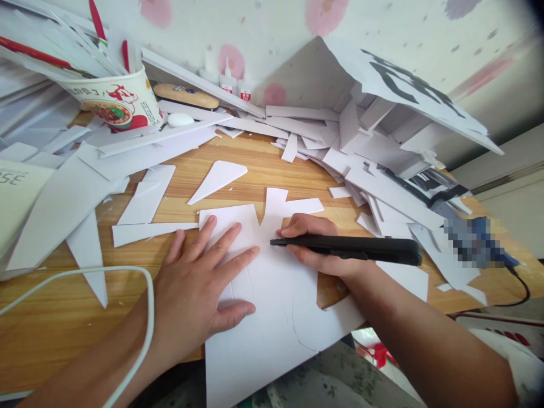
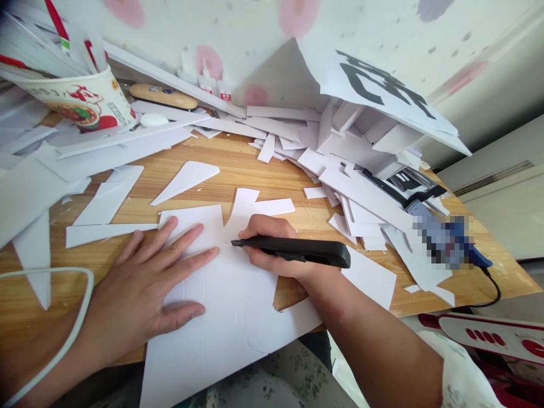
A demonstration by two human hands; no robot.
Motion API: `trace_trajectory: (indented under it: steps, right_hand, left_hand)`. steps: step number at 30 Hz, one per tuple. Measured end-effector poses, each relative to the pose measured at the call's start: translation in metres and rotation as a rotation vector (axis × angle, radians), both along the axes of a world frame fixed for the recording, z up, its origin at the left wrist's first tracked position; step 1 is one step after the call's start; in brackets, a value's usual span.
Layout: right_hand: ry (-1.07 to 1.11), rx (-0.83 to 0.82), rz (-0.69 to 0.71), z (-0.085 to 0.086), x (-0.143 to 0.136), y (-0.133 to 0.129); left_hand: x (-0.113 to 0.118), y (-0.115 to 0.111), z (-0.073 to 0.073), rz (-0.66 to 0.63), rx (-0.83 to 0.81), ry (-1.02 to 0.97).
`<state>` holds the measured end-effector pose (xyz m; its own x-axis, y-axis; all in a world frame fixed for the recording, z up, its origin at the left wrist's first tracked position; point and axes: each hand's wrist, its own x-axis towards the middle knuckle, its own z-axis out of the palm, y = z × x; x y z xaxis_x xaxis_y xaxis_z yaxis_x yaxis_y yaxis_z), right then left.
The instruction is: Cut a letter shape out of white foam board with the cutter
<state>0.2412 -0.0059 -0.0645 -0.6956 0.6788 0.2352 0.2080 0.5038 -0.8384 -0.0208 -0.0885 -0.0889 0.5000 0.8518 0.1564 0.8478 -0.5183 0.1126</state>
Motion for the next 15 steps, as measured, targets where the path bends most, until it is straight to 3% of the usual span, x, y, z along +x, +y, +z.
trace_trajectory:
  steps: [5, 8, 12, 15]
  right_hand:
    - [0.037, -0.020, 0.032, -0.004, 0.003, 0.002]
    - [0.104, -0.096, -0.017, -0.010, 0.001, 0.001]
    - [0.455, -0.275, -0.339, -0.011, -0.003, 0.001]
    - [0.616, -0.340, -0.558, 0.006, -0.005, -0.001]
  left_hand:
    - [0.002, -0.001, 0.002, 0.011, -0.015, -0.005]
    - [0.005, -0.002, 0.004, 0.046, -0.016, -0.013]
    - [0.004, 0.000, 0.005, 0.036, -0.004, -0.037]
    - [0.004, 0.000, 0.008, -0.005, -0.005, -0.047]
